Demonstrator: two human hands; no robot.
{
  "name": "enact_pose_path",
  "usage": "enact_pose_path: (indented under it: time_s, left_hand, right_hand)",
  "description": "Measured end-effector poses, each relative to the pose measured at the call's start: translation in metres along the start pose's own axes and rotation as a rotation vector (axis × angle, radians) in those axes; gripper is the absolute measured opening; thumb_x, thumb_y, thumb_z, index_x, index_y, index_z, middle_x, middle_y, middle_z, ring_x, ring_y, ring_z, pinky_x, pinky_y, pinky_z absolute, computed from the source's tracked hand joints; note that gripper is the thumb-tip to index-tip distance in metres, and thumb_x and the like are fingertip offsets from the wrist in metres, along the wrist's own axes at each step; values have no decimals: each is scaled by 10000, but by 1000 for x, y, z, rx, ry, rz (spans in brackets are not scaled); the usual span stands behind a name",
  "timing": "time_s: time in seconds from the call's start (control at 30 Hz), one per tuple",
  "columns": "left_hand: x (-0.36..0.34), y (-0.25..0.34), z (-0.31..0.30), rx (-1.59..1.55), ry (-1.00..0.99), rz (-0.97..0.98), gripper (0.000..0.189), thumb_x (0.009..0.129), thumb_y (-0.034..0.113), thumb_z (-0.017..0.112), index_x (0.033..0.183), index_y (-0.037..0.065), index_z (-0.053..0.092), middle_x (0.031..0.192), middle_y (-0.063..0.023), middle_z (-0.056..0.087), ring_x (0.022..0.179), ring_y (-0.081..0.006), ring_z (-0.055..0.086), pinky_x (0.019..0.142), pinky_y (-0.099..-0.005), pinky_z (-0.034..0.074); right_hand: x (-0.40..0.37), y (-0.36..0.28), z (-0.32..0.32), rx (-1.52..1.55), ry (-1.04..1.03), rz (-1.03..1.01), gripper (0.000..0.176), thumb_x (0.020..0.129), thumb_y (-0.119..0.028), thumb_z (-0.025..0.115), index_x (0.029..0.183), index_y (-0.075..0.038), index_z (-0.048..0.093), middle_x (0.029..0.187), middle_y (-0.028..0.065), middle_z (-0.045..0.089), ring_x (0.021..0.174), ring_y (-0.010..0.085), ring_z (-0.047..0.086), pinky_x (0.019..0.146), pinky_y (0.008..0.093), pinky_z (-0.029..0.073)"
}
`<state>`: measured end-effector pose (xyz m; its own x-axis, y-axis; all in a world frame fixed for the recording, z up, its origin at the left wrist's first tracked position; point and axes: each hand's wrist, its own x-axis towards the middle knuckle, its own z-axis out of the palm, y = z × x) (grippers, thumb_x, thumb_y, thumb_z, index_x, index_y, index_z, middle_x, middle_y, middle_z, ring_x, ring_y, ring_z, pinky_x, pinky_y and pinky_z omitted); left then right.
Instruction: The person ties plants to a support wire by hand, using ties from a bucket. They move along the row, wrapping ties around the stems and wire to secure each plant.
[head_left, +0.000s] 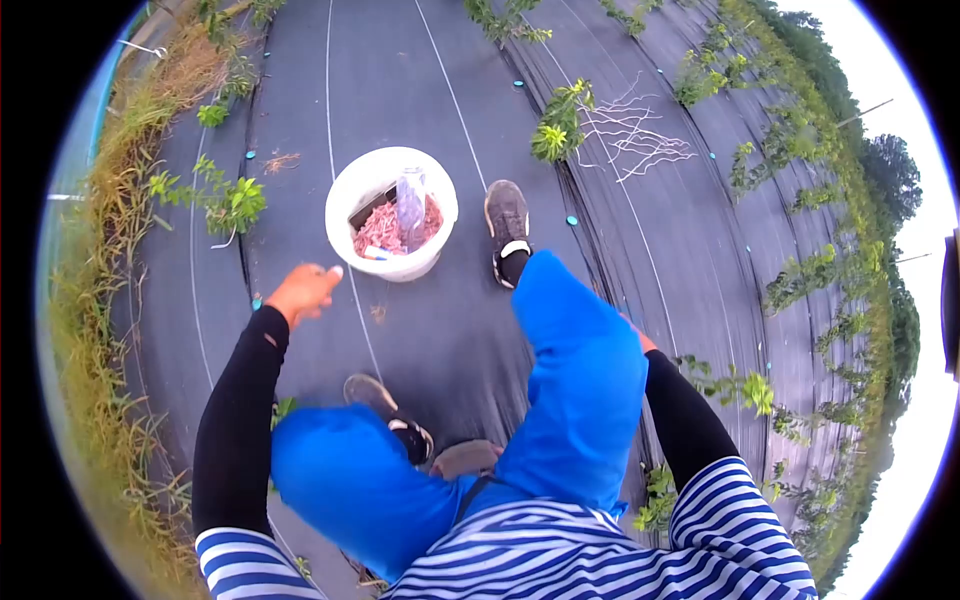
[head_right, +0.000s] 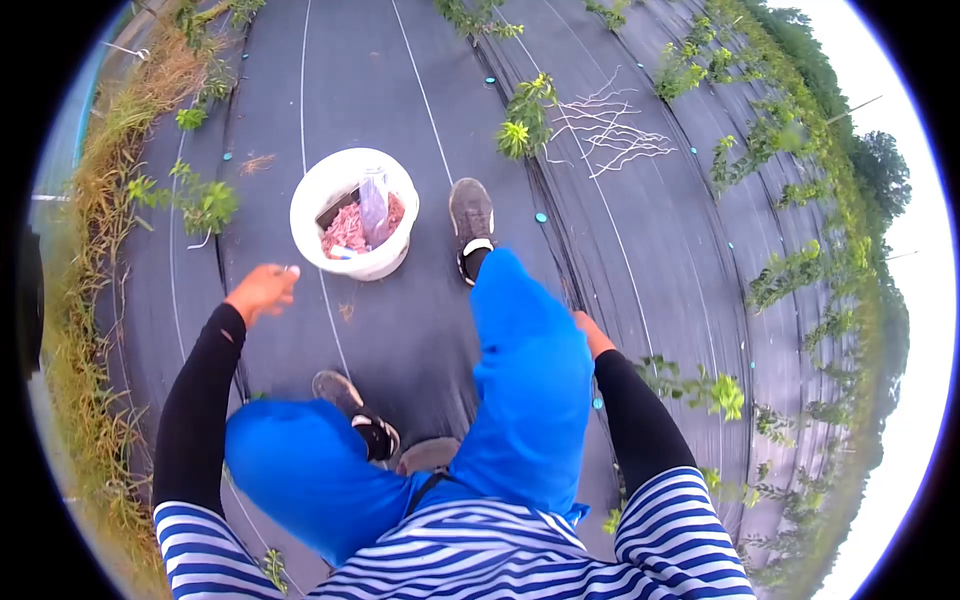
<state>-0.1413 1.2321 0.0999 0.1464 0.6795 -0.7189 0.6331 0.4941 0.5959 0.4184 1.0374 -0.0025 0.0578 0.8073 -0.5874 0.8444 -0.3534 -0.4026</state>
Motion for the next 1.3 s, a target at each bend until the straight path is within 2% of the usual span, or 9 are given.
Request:
enact_pose_path:
  time_s: [0.13,0.27,0.4,0.63,0.9,0.97,1.03,1.23,1.3]
  left_hand:
    - [53,-20,20,-519,-55,-161,671,860,488,565,1250,-40,426,1206,-197,525,1135,-282,508,909,-419,438]
    - [80,-18,37,-895,-205,-79,376,937,326,497,1210,70,460,1166,-85,562,1059,-222,554,889,-389,452]
    - [79,17,26,-876,-120,-256,324,872,79,448,1189,19,417,1111,-105,571,981,-226,600,773,-375,528]
    - [88,95,-31,-760,31,-449,375,805,77,470,1178,34,468,1067,-74,591,875,-176,622,580,-296,571]
    - [193,189,-67,-865,314,-399,246,808,103,530,1054,101,523,999,2,592,820,-111,565,611,-228,458]
    - [230,192,-96,-831,179,-351,194,836,106,531,1030,107,536,1027,12,599,867,-113,569,715,-243,482]
    - [267,205,-113,-866,153,-294,221,853,109,514,1073,89,531,1075,-7,602,907,-134,584,739,-247,499]
    - [348,204,-154,-809,92,-281,364,851,117,469,1198,6,468,1153,-87,582,1010,-202,590,737,-231,526]
    - [365,190,-162,-816,-7,-237,408,841,118,464,1229,-8,449,1186,-104,565,1062,-221,570,760,-236,523]
  right_hand:
    - [64,-15,-8,-31,-45,33,345,800,-333,568,891,-19,677,947,225,635,948,369,599,799,441,482]
    - [129,-53,-12,-143,28,211,340,819,-338,552,946,-41,659,946,205,642,946,372,601,800,441,483]
    - [159,-59,6,-89,-33,338,330,828,-339,530,988,-76,648,999,218,630,980,368,593,834,442,472]
    - [133,-36,54,176,-178,683,315,828,-323,493,1005,-112,646,1008,214,632,981,384,593,852,461,464]
    - [156,-32,31,354,-147,726,255,785,-279,552,896,-70,649,895,228,636,873,401,610,771,469,480]
    - [158,-32,19,382,-213,831,244,771,-277,578,882,-72,646,878,215,641,860,394,613,756,456,484]
    - [157,-25,26,471,-124,624,302,837,-287,469,944,-54,627,897,251,631,890,434,591,803,495,469]
    - [184,-20,17,658,-40,520,291,827,-280,486,815,-36,643,767,218,646,778,393,634,727,455,496]
    - [192,-34,4,680,6,650,294,827,-281,488,814,-31,643,744,206,647,755,373,641,727,441,500]
